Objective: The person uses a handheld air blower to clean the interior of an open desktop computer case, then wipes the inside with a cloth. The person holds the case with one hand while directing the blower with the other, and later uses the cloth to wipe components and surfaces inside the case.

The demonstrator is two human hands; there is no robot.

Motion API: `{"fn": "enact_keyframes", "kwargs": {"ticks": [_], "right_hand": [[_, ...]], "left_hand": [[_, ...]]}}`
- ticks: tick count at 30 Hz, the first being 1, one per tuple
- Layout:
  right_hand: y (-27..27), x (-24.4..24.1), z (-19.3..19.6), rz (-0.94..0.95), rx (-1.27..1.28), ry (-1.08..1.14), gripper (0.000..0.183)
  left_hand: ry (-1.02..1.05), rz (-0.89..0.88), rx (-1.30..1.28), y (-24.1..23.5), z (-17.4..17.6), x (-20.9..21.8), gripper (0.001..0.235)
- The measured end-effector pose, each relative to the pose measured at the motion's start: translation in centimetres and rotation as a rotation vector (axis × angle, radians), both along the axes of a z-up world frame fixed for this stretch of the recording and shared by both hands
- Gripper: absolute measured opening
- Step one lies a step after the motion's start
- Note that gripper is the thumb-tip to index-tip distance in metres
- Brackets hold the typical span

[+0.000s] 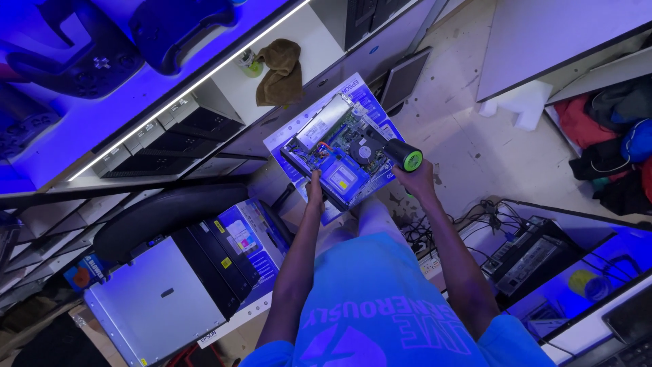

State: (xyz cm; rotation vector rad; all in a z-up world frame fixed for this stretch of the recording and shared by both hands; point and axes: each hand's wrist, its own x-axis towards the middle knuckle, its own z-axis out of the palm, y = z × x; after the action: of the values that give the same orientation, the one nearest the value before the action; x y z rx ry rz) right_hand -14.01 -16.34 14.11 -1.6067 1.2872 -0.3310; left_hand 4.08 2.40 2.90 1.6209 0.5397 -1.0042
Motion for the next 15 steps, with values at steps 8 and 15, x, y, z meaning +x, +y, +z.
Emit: {"fn": "enact_keyframes", "kwargs": {"ticks": [8,15], "right_hand": [[-1.4,1.0,1.8,0.032,-0.124,-0.081,0.038],[-4.1,4.0,0.4,0.16,-0.299,-0.342,0.04]], "left_hand": [[-0.017,0.025,0.016,-0.1,-1.5,-0.1,0.102],[-0.002,0.042,-0.024,-0.5,-0.5,0.2,0.11]]}}
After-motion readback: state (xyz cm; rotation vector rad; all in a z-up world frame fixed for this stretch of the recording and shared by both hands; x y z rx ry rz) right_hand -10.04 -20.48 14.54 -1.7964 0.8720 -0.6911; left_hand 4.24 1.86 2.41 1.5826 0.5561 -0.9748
